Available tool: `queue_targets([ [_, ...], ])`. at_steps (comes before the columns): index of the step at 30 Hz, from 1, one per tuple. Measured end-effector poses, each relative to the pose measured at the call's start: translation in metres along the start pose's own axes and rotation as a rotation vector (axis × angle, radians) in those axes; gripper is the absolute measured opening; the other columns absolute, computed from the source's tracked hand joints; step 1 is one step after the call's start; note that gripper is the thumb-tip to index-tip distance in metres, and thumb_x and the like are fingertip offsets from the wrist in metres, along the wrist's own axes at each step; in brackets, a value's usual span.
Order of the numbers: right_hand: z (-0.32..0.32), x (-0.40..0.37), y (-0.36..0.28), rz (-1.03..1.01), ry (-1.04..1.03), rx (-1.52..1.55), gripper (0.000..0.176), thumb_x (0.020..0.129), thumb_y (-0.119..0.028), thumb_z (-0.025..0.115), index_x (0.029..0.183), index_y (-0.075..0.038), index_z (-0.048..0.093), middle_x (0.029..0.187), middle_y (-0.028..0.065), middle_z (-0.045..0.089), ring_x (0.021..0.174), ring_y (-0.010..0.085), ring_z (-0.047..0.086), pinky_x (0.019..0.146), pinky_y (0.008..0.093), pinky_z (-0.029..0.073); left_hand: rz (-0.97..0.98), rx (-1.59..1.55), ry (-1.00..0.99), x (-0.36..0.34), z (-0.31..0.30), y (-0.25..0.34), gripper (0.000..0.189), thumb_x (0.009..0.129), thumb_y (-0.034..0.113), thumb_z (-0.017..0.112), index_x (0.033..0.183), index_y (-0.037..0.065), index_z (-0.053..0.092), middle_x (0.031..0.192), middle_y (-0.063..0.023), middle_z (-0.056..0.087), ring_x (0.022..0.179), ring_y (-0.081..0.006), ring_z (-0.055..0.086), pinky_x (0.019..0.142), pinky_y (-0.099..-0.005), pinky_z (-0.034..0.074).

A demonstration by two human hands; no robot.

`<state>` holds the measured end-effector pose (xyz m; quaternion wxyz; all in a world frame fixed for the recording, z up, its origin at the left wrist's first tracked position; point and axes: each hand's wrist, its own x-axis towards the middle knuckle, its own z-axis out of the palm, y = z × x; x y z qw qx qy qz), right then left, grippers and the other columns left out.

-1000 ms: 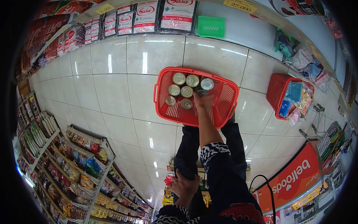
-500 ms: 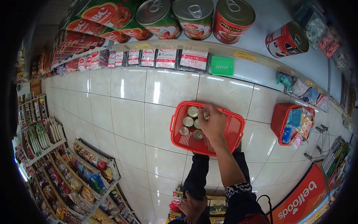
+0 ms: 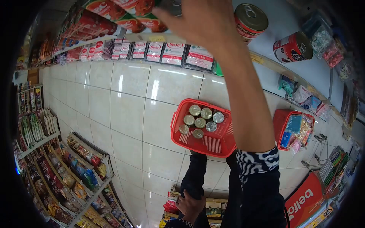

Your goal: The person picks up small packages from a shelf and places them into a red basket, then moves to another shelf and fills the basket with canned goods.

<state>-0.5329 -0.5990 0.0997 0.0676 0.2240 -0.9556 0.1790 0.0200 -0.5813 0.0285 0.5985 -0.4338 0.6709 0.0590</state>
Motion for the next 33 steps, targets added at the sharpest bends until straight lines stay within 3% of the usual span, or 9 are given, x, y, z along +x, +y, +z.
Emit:
queue_targets([
  [2, -0.015, 0.018, -0.008, 0.346, -0.204, 0.322, 0.083, 0.095, -0.046, 0.068, 0.151, 0.013, 0.049, 0.136, 0.0344, 0.067, 0.136, 0.0422, 0.06, 0.111, 0.0502, 0.047, 0.001, -0.013, 0.035, 0.0, 0.002, -0.002, 0.111, 0.076, 0.066, 0.071, 0.164, 0.009, 0.037, 0.138, -0.0273, 0.06, 0.13, -0.0382, 0.062, 0.118, -0.052, 0.036],
  [6, -0.001, 0.059, 0.009, 0.286, -0.083, 0.142, 0.084, 0.097, -0.047, 0.063, 0.16, 0.006, 0.043, 0.149, 0.0329, 0.06, 0.136, 0.0426, 0.06, 0.111, 0.049, 0.049, 0.021, -0.045, 0.054, -0.002, 0.003, -0.002, 0.111, 0.074, 0.065, 0.073, 0.164, 0.009, 0.038, 0.136, -0.027, 0.061, 0.128, -0.0392, 0.062, 0.115, -0.0517, 0.038],
  [11, 0.003, 0.075, 0.021, 0.227, -0.34, 0.385, 0.069, 0.096, -0.045, 0.068, 0.151, -0.007, 0.054, 0.15, 0.0273, 0.061, 0.139, 0.041, 0.06, 0.112, 0.0458, 0.05, 0.028, -0.065, 0.074, -0.001, -0.005, 0.0, 0.109, 0.073, 0.062, 0.075, 0.162, 0.008, 0.041, 0.131, -0.0257, 0.063, 0.124, -0.0396, 0.064, 0.112, -0.052, 0.041],
  [19, 0.019, 0.059, 0.016, 0.382, 0.428, 0.603, 0.057, 0.092, -0.029, 0.078, 0.138, -0.001, 0.058, 0.117, 0.0286, 0.076, 0.115, 0.0357, 0.075, 0.095, 0.0414, 0.058, 0.043, -0.115, 0.107, -0.003, -0.022, 0.005, 0.105, 0.073, 0.06, 0.077, 0.158, 0.008, 0.045, 0.126, -0.0234, 0.064, 0.119, -0.038, 0.065, 0.111, -0.0508, 0.04],
  [23, 0.014, 0.038, 0.011, 0.074, 0.98, 0.691, 0.055, 0.09, -0.018, 0.078, 0.137, 0.002, 0.059, 0.124, 0.0312, 0.071, 0.119, 0.0385, 0.07, 0.1, 0.0441, 0.055, 0.056, -0.092, 0.152, 0.002, -0.01, -0.001, 0.105, 0.072, 0.061, 0.077, 0.158, 0.009, 0.045, 0.125, -0.0232, 0.064, 0.119, -0.0368, 0.066, 0.111, -0.05, 0.04],
  [25, 0.007, 0.004, 0.014, -0.096, 0.979, 0.889, 0.024, 0.099, -0.015, 0.075, 0.119, -0.001, 0.071, 0.122, 0.0168, 0.068, 0.116, 0.0251, 0.067, 0.104, 0.0395, 0.058, 0.052, -0.081, 0.122, 0.0, -0.016, 0.0, 0.106, 0.071, 0.062, 0.077, 0.158, 0.009, 0.045, 0.125, -0.0233, 0.064, 0.119, -0.0373, 0.065, 0.111, -0.0502, 0.04],
  [28, 0.005, -0.086, 0.025, 0.004, 1.058, 0.517, 0.066, 0.091, -0.026, 0.081, 0.144, -0.004, 0.048, 0.139, 0.0192, 0.057, 0.12, 0.0332, 0.064, 0.098, 0.0465, 0.06, 0.05, -0.068, 0.098, 0.005, -0.012, -0.003, 0.107, 0.07, 0.062, 0.076, 0.158, 0.009, 0.044, 0.126, -0.0237, 0.064, 0.121, -0.0385, 0.065, 0.111, -0.0504, 0.04],
  [31, 0.018, -0.196, 0.021, 0.065, 0.778, 1.013, 0.09, 0.096, -0.057, 0.077, 0.153, -0.005, 0.03, 0.142, 0.0217, 0.051, 0.139, 0.0387, 0.057, 0.115, 0.0583, 0.054, 0.042, -0.062, 0.075, 0.005, -0.017, -0.003, 0.108, 0.07, 0.063, 0.075, 0.158, 0.009, 0.044, 0.127, -0.0241, 0.064, 0.122, -0.0396, 0.064, 0.111, -0.0503, 0.041],
  [33, 0.049, -0.265, 0.031, 0.177, 0.651, 0.959, 0.094, 0.094, -0.068, 0.072, 0.143, 0.006, 0.04, 0.131, 0.0235, 0.057, 0.114, 0.0338, 0.069, 0.098, 0.0525, 0.062, 0.026, -0.052, 0.056, 0.005, -0.02, -0.001, 0.108, 0.071, 0.062, 0.075, 0.159, 0.009, 0.043, 0.128, -0.0244, 0.063, 0.123, -0.0399, 0.064, 0.111, -0.0501, 0.041],
])
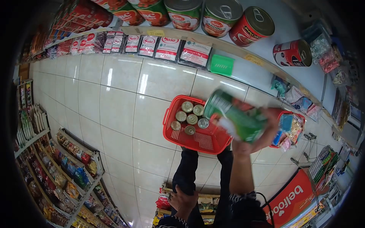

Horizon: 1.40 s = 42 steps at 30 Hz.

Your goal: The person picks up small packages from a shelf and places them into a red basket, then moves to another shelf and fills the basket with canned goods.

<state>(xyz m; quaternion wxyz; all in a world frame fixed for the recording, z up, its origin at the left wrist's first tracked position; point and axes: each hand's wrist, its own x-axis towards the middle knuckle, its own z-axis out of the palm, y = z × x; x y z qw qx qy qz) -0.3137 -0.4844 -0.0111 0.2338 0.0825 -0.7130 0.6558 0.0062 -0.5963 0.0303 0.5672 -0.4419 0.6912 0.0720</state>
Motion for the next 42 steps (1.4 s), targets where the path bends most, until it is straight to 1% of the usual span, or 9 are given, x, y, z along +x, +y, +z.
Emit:
queue_targets([
  [2, -0.034, -0.071, 0.025, 0.056, -0.088, -0.378, 0.081, 0.092, -0.059, 0.073, 0.133, 0.008, 0.057, 0.124, 0.019, 0.063, 0.11, 0.0277, 0.068, 0.093, 0.0403, 0.059, -0.001, 0.027, 0.025, -0.001, 0.002, -0.001, 0.106, 0.073, 0.062, 0.075, 0.159, 0.009, 0.044, 0.13, -0.0248, 0.063, 0.125, -0.0398, 0.063, 0.112, -0.0499, 0.041],
  [4, -0.038, -0.126, 0.034, 0.385, -0.141, -0.265, 0.058, 0.085, -0.029, 0.08, 0.127, 0.007, 0.061, 0.106, 0.0157, 0.074, 0.092, 0.0247, 0.075, 0.084, 0.0362, 0.061, -0.009, 0.043, 0.009, 0.001, 0.0, 0.0, 0.106, 0.074, 0.063, 0.074, 0.16, 0.009, 0.043, 0.131, -0.025, 0.062, 0.127, -0.0398, 0.062, 0.112, -0.0502, 0.041],
  [6, -0.044, -0.181, 0.048, 0.574, -0.18, -0.32, 0.061, 0.076, -0.02, 0.088, 0.127, 0.003, 0.063, 0.104, 0.0133, 0.078, 0.096, 0.0235, 0.078, 0.084, 0.0372, 0.062, -0.019, 0.058, -0.009, 0.002, 0.007, -0.003, 0.105, 0.075, 0.063, 0.074, 0.16, 0.009, 0.043, 0.133, -0.0253, 0.062, 0.129, -0.0398, 0.061, 0.113, -0.0505, 0.041],
  [11, -0.049, -0.257, 0.071, 0.905, -0.343, -0.775, 0.081, 0.068, -0.029, 0.094, 0.136, -0.003, 0.059, 0.106, 0.0208, 0.078, 0.096, 0.0406, 0.079, 0.085, 0.0477, 0.065, 0.005, 0.121, 0.032, 0.003, 0.018, -0.009, 0.107, 0.075, 0.064, 0.074, 0.162, 0.01, 0.042, 0.138, -0.0268, 0.06, 0.132, -0.0396, 0.061, 0.114, -0.0517, 0.041],
  [15, -0.055, -0.303, 0.102, 0.907, -0.31, -0.785, 0.088, 0.066, -0.033, 0.094, 0.14, -0.004, 0.056, 0.107, 0.02, 0.079, 0.096, 0.0421, 0.078, 0.086, 0.0526, 0.064, -0.047, 0.129, -0.037, 0.0, 0.01, -0.002, 0.107, 0.075, 0.064, 0.073, 0.161, 0.01, 0.042, 0.137, -0.0271, 0.061, 0.131, -0.0397, 0.062, 0.113, -0.0521, 0.041],
  [20, -0.041, -0.31, 0.122, 1.259, -0.505, -0.995, 0.089, 0.064, -0.04, 0.093, 0.136, -0.004, 0.054, 0.103, 0.0247, 0.078, 0.095, 0.0463, 0.077, 0.085, 0.0562, 0.063, -0.036, 0.187, 0.001, -0.001, 0.017, -0.004, 0.107, 0.075, 0.066, 0.072, 0.162, 0.01, 0.041, 0.133, -0.0269, 0.063, 0.127, -0.0383, 0.064, 0.111, -0.0509, 0.041],
  [25, -0.027, -0.321, 0.15, 1.322, -0.537, -1.034, 0.085, 0.066, -0.044, 0.091, 0.131, -0.003, 0.055, 0.103, 0.024, 0.078, 0.095, 0.0456, 0.077, 0.085, 0.0557, 0.063, -0.053, 0.187, -0.04, -0.002, 0.01, -0.003, 0.106, 0.076, 0.066, 0.071, 0.162, 0.011, 0.041, 0.132, -0.0261, 0.063, 0.125, -0.0383, 0.064, 0.111, -0.0499, 0.041],
  [37, -0.019, -0.346, 0.215, 1.271, -0.766, -0.874, 0.099, 0.076, -0.045, 0.092, 0.143, 0.009, 0.042, 0.136, 0.0311, 0.065, 0.118, 0.0452, 0.07, 0.098, 0.0513, 0.061, -0.046, 0.184, -0.005, -0.001, 0.02, -0.007, 0.106, 0.075, 0.065, 0.073, 0.161, 0.012, 0.041, 0.13, -0.0262, 0.063, 0.123, -0.0409, 0.064, 0.11, -0.0503, 0.044],
  [42, -0.027, -0.311, 0.213, 1.283, -0.857, -0.917, 0.083, 0.08, -0.049, 0.087, 0.135, 0.004, 0.055, 0.127, 0.0275, 0.071, 0.116, 0.0433, 0.072, 0.097, 0.0517, 0.062, -0.03, 0.133, -0.008, 0.002, 0.018, -0.012, 0.107, 0.075, 0.065, 0.072, 0.162, 0.011, 0.04, 0.133, -0.0274, 0.061, 0.125, -0.0458, 0.062, 0.108, -0.0539, 0.045],
])
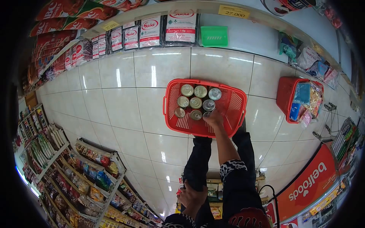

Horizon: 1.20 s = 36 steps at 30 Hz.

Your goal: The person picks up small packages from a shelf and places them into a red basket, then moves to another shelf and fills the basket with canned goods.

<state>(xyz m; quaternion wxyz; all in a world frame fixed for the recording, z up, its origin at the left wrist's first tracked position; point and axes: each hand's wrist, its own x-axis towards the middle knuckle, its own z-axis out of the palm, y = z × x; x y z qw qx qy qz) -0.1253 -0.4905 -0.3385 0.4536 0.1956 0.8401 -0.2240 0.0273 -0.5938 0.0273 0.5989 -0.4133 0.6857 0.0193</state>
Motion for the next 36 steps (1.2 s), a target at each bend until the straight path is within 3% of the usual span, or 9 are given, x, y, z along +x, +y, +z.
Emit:
queue_targets([
  [4, -0.075, -0.026, -0.047, -0.002, -0.005, -0.205, 0.049, 0.088, -0.049, 0.078, 0.107, -0.003, 0.074, 0.107, 0.0207, 0.078, 0.104, 0.04, 0.077, 0.09, 0.0521, 0.063, -0.002, 0.021, -0.001, 0.0, 0.0, 0.0, 0.107, 0.075, 0.066, 0.071, 0.162, 0.012, 0.04, 0.134, -0.0281, 0.062, 0.123, -0.0452, 0.063, 0.108, -0.0535, 0.044],
  [9, -0.173, -0.107, -0.143, -0.649, 0.457, 0.538, 0.019, 0.092, -0.019, 0.08, 0.096, -0.003, 0.072, 0.085, 0.0155, 0.076, 0.073, 0.0358, 0.076, 0.067, 0.0431, 0.059, 0.004, 0.029, -0.029, 0.006, 0.007, -0.006, 0.108, 0.076, 0.068, 0.07, 0.163, 0.013, 0.039, 0.136, -0.0313, 0.061, 0.127, -0.0445, 0.063, 0.109, -0.0528, 0.044],
  [15, -0.314, -0.157, -0.298, -1.449, 1.243, 0.437, 0.038, 0.074, -0.01, 0.084, 0.11, -0.007, 0.073, 0.114, 0.0115, 0.072, 0.1, 0.0306, 0.066, 0.091, 0.0441, 0.047, -0.001, -0.011, -0.045, 0.007, 0.003, -0.006, 0.107, 0.077, 0.07, 0.07, 0.162, 0.013, 0.039, 0.136, -0.0289, 0.062, 0.129, -0.043, 0.062, 0.111, -0.0517, 0.043],
  [18, -0.362, -0.171, -0.361, -1.258, 1.427, 0.091, 0.05, 0.068, -0.018, 0.089, 0.114, -0.007, 0.073, 0.125, 0.0109, 0.07, 0.111, 0.0319, 0.062, 0.097, 0.0476, 0.043, 0.017, -0.002, -0.013, 0.004, -0.003, -0.006, 0.108, 0.076, 0.07, 0.071, 0.162, 0.012, 0.04, 0.135, -0.0277, 0.062, 0.129, -0.0416, 0.063, 0.113, -0.0515, 0.041],
  [20, -0.384, -0.167, -0.387, -1.217, 1.448, -0.104, 0.056, 0.087, -0.016, 0.08, 0.134, 0.008, 0.06, 0.129, 0.0329, 0.068, 0.13, 0.0442, 0.063, 0.115, 0.0534, 0.046, 0.049, -0.012, -0.003, 0.003, -0.005, -0.003, 0.108, 0.076, 0.07, 0.071, 0.162, 0.011, 0.04, 0.134, -0.0272, 0.063, 0.128, -0.0409, 0.063, 0.113, -0.0514, 0.04],
  [29, -0.383, -0.148, -0.394, -1.333, 1.19, -0.107, 0.061, 0.079, -0.013, 0.083, 0.133, 0.007, 0.063, 0.117, 0.0278, 0.07, 0.128, 0.0456, 0.059, 0.118, 0.0757, 0.03, 0.01, -0.06, -0.04, 0.003, -0.013, -0.001, 0.107, 0.077, 0.071, 0.069, 0.161, 0.011, 0.042, 0.138, -0.0271, 0.059, 0.134, -0.0395, 0.059, 0.116, -0.0539, 0.036],
  [31, -0.362, -0.138, -0.383, -1.502, 1.399, 0.123, 0.061, 0.081, -0.017, 0.084, 0.134, 0.005, 0.063, 0.115, 0.0245, 0.07, 0.124, 0.0457, 0.061, 0.114, 0.0686, 0.038, 0.018, -0.057, -0.011, 0.005, -0.01, -0.003, 0.107, 0.077, 0.07, 0.07, 0.161, 0.01, 0.041, 0.14, -0.0275, 0.058, 0.135, -0.0401, 0.058, 0.117, -0.0548, 0.036],
  [33, -0.338, -0.176, -0.334, -1.41, 1.569, 0.196, 0.067, 0.074, -0.026, 0.097, 0.129, -0.001, 0.067, 0.123, 0.0104, 0.068, 0.117, 0.0291, 0.062, 0.096, 0.0422, 0.049, 0.042, -0.102, 0.037, -0.001, -0.012, -0.001, 0.106, 0.077, 0.068, 0.071, 0.161, 0.01, 0.041, 0.145, -0.0289, 0.055, 0.14, -0.0412, 0.054, 0.121, -0.0561, 0.033],
  [36, -0.271, -0.189, -0.266, -1.381, 1.269, 0.721, 0.1, 0.086, -0.048, 0.089, 0.145, 0.012, 0.035, 0.14, 0.0258, 0.053, 0.126, 0.0329, 0.064, 0.103, 0.0424, 0.061, 0.014, -0.139, -0.041, 0.001, -0.013, 0.002, 0.106, 0.077, 0.065, 0.072, 0.162, 0.011, 0.04, 0.151, -0.0292, 0.052, 0.143, -0.0411, 0.053, 0.122, -0.0548, 0.033],
])
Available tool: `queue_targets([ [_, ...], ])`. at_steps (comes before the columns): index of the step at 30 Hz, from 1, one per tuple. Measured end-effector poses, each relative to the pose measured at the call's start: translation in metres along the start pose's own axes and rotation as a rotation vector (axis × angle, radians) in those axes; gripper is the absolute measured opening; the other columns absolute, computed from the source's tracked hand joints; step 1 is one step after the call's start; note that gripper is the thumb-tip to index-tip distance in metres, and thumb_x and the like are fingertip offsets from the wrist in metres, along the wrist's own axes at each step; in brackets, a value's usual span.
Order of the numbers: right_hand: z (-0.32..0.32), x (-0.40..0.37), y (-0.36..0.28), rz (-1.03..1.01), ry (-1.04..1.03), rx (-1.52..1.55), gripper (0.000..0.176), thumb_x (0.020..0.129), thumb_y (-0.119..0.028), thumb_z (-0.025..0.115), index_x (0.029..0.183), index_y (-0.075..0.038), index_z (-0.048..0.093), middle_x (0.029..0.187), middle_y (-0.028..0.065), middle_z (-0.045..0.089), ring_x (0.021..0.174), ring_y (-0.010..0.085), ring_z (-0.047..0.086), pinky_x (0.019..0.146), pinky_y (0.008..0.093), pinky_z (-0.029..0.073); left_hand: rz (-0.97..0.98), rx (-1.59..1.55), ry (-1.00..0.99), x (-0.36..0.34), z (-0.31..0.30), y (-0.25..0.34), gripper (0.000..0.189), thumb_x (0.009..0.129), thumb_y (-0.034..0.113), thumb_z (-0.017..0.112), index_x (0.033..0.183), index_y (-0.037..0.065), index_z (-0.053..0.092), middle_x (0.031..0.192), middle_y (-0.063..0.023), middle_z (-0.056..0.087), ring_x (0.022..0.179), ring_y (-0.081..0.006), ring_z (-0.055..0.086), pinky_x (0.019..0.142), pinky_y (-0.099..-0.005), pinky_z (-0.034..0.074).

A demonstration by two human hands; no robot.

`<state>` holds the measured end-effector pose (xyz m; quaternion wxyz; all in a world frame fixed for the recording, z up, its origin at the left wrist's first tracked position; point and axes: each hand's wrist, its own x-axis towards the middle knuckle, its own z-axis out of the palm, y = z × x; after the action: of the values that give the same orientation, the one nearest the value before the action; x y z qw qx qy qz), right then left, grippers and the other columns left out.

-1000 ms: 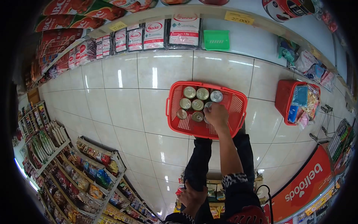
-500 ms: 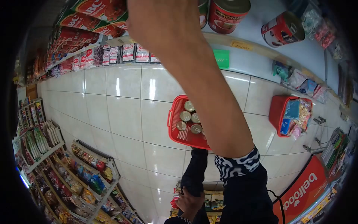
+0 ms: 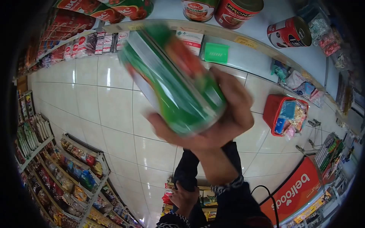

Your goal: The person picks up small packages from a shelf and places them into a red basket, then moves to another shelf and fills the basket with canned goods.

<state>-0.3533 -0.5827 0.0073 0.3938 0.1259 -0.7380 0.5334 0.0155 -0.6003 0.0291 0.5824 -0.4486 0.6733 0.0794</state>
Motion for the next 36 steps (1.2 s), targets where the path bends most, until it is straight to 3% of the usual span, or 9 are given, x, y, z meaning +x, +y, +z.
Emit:
queue_targets([
  [3, -0.061, -0.094, -0.014, 0.823, 0.048, 0.175, 0.088, 0.09, -0.056, 0.084, 0.137, 0.003, 0.039, 0.134, 0.0191, 0.056, 0.118, 0.0242, 0.063, 0.101, 0.0423, 0.055, -0.02, 0.02, -0.02, 0.0, -0.005, 0.004, 0.106, 0.077, 0.065, 0.071, 0.163, 0.012, 0.039, 0.153, -0.0284, 0.051, 0.144, -0.0394, 0.053, 0.122, -0.054, 0.034],
  [4, -0.087, -0.132, -0.004, 1.058, 0.098, 0.166, 0.08, 0.091, -0.045, 0.088, 0.134, 0.002, 0.041, 0.13, 0.0174, 0.058, 0.112, 0.0206, 0.064, 0.099, 0.0382, 0.055, -0.026, 0.024, -0.022, 0.0, -0.005, 0.005, 0.106, 0.077, 0.065, 0.071, 0.163, 0.012, 0.039, 0.153, -0.0284, 0.051, 0.144, -0.0394, 0.053, 0.122, -0.054, 0.034],
  [9, -0.15, -0.227, 0.031, 1.602, 0.229, -0.319, 0.072, 0.085, -0.018, 0.093, 0.133, 0.0, 0.043, 0.127, 0.02, 0.06, 0.107, 0.0261, 0.069, 0.08, 0.0393, 0.067, -0.05, 0.069, -0.071, -0.001, -0.009, 0.007, 0.107, 0.078, 0.065, 0.072, 0.164, 0.012, 0.037, 0.151, -0.0281, 0.052, 0.143, -0.0366, 0.054, 0.122, -0.0513, 0.033],
  [14, -0.187, -0.31, 0.077, 1.851, 0.537, -0.266, 0.053, 0.088, -0.015, 0.085, 0.134, -0.002, 0.062, 0.136, 0.0129, 0.062, 0.111, 0.0279, 0.07, 0.076, 0.0391, 0.069, -0.011, 0.122, 0.09, -0.004, 0.01, 0.004, 0.102, 0.075, 0.06, 0.075, 0.159, 0.011, 0.043, 0.129, -0.0265, 0.063, 0.122, -0.0406, 0.065, 0.11, -0.0522, 0.045],
  [19, -0.157, -0.316, 0.125, 2.073, 0.828, -0.065, 0.063, 0.091, -0.028, 0.083, 0.146, -0.01, 0.057, 0.147, 0.0101, 0.057, 0.129, 0.0321, 0.059, 0.096, 0.0495, 0.062, -0.037, 0.186, 0.061, -0.002, 0.012, 0.005, 0.106, 0.075, 0.065, 0.073, 0.162, 0.013, 0.042, 0.134, -0.0256, 0.063, 0.122, -0.037, 0.064, 0.108, -0.0469, 0.043],
  [23, -0.134, -0.312, 0.171, 2.184, 0.821, -0.182, 0.068, 0.088, -0.032, 0.086, 0.143, -0.006, 0.056, 0.144, 0.0144, 0.058, 0.126, 0.0332, 0.063, 0.092, 0.0488, 0.066, -0.034, 0.163, 0.069, -0.004, 0.008, 0.005, 0.106, 0.074, 0.064, 0.072, 0.162, 0.013, 0.042, 0.134, -0.0261, 0.063, 0.123, -0.0371, 0.065, 0.107, -0.0475, 0.043],
  [33, -0.169, -0.345, 0.22, 2.09, 0.2, -0.011, 0.049, 0.099, -0.038, 0.072, 0.143, -0.017, 0.062, 0.145, 0.0091, 0.06, 0.121, 0.0293, 0.063, 0.101, 0.0516, 0.059, -0.008, 0.09, 0.049, -0.007, 0.018, 0.005, 0.11, 0.074, 0.066, 0.072, 0.164, 0.011, 0.039, 0.141, -0.0292, 0.059, 0.132, -0.0395, 0.061, 0.116, -0.0506, 0.038],
  [34, -0.171, -0.335, 0.204, 2.027, 0.152, -0.055, 0.055, 0.099, -0.039, 0.074, 0.142, -0.007, 0.062, 0.138, 0.0134, 0.063, 0.115, 0.0285, 0.066, 0.083, 0.0409, 0.064, 0.011, 0.078, 0.061, -0.004, 0.021, 0.004, 0.112, 0.074, 0.068, 0.073, 0.164, 0.011, 0.039, 0.143, -0.0298, 0.058, 0.134, -0.04, 0.06, 0.119, -0.0516, 0.036],
  [36, -0.165, -0.319, 0.185, 1.972, 0.022, -0.277, 0.062, 0.097, -0.037, 0.077, 0.142, 0.002, 0.058, 0.12, 0.0175, 0.068, 0.097, 0.0235, 0.069, 0.076, 0.0365, 0.061, 0.0, 0.052, 0.04, -0.005, 0.018, 0.004, 0.114, 0.074, 0.07, 0.072, 0.164, 0.01, 0.038, 0.142, -0.0301, 0.058, 0.136, -0.0401, 0.059, 0.12, -0.0534, 0.034],
])
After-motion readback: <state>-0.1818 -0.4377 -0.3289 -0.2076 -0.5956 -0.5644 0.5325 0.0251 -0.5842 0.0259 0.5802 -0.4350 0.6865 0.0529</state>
